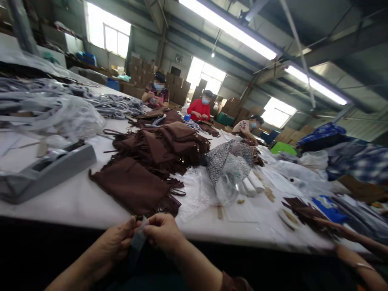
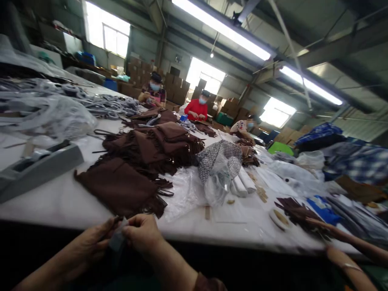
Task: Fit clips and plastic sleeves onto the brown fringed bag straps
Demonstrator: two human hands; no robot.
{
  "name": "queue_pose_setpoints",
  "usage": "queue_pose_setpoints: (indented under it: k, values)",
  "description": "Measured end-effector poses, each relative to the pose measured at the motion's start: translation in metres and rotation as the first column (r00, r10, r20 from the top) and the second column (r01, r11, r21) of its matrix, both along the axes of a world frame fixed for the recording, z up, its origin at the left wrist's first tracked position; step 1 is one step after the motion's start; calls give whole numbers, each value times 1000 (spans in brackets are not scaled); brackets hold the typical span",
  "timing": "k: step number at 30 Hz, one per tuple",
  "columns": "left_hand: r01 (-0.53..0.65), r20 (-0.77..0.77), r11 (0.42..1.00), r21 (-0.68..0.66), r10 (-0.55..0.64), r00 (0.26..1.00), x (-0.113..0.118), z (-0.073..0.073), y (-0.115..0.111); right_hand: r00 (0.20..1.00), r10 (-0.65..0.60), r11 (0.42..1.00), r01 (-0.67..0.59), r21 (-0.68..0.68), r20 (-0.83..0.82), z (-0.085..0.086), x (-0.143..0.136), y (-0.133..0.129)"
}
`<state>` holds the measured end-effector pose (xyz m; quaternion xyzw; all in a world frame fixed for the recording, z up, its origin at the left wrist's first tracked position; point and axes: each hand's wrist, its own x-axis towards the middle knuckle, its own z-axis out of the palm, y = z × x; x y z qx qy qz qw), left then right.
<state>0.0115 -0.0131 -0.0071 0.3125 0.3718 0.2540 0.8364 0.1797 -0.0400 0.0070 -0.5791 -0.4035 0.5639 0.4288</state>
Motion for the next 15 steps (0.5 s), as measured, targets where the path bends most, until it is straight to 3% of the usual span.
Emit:
queue_pose_setpoints:
  k: [3,4,6,10,15]
  values:
    - [-28,-39,1000,-10,28,999,4,0,0,960,-105,977,51,206,261,-5,0,10]
    - [-47,-54,999,-10,46,997,6,-1,0,948,-146,964,71,257,284,-7,0,12]
    - [-71,-61,997,-14,70,996,8,-3,1,962,-202,950,148,275,183,-13,-1,16]
    - [-59,-35,998,-6,59,998,9,-11,3,950,-256,959,273,75,-177,-26,-3,14]
    - [-42,-50,997,57,45,998,11,-29,9,924,-284,958,260,-122,-257,-26,-7,12]
